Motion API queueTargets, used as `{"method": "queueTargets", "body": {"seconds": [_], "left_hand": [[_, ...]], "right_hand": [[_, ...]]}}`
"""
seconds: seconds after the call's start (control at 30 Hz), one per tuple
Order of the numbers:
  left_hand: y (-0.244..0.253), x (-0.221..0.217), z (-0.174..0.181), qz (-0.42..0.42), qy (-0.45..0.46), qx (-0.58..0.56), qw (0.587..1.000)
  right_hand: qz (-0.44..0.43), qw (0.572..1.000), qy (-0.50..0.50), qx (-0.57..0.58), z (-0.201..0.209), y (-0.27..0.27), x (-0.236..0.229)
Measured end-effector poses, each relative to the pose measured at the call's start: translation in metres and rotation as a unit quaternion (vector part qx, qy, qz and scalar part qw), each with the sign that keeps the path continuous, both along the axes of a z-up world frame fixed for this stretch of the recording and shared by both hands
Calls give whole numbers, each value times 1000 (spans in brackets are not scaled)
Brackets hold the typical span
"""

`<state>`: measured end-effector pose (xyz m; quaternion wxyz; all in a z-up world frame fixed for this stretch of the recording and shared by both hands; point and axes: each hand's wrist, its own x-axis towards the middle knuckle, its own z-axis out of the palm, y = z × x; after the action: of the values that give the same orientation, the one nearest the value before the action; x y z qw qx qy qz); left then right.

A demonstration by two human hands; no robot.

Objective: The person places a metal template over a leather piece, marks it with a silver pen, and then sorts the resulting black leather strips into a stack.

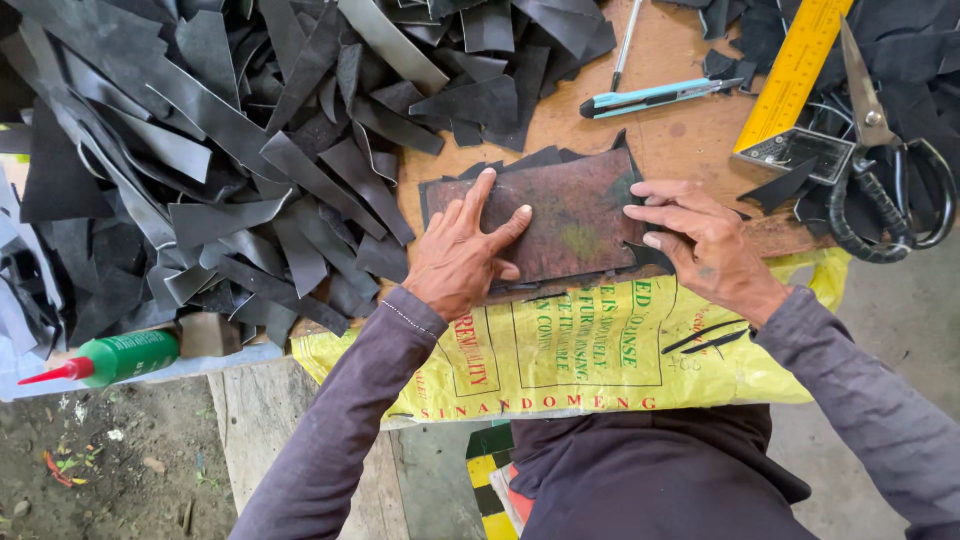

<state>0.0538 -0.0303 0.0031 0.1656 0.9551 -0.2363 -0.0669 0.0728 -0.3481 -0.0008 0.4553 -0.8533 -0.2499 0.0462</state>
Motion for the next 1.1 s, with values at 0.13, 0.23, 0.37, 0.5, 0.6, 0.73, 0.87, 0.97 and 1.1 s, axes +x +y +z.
{"method": "queueTargets", "body": {"seconds": [0.13, 0.23, 0.37, 0.5, 0.6, 0.73, 0.87, 0.97, 1.1], "left_hand": [[2, 1, 0, -3, 20, -5, 1000], [4, -2, -1, -5, 11, -4, 1000], [5, -1, 0, -2, 10, -7, 1000], [5, -1, 2, 3, 11, -16, 1000], [6, -2, 3, 2, 10, -21, 1000], [6, -1, 4, 4, 17, -16, 1000], [5, -1, 6, 4, 19, -7, 1000], [3, -2, 7, 5, 15, 14, 1000], [1, -3, 8, 0, 13, 34, 999]], "right_hand": [[-6, 1000, -18, -20, -2, 0, -2], [-12, 1000, -5, -10, -5, -1, -4], [-18, 1000, 6, -4, -6, -1, -3], [-13, 1000, -11, -9, -6, -1, -2], [-12, 1000, -10, -12, -6, -2, -2], [-4, 999, -24, -24, -8, -2, -2], [-7, 1000, -9, -14, -6, -2, 1], [13, 999, -32, -37, -2, 2, 3], [37, 986, -64, -148, -2, 21, 7]]}}
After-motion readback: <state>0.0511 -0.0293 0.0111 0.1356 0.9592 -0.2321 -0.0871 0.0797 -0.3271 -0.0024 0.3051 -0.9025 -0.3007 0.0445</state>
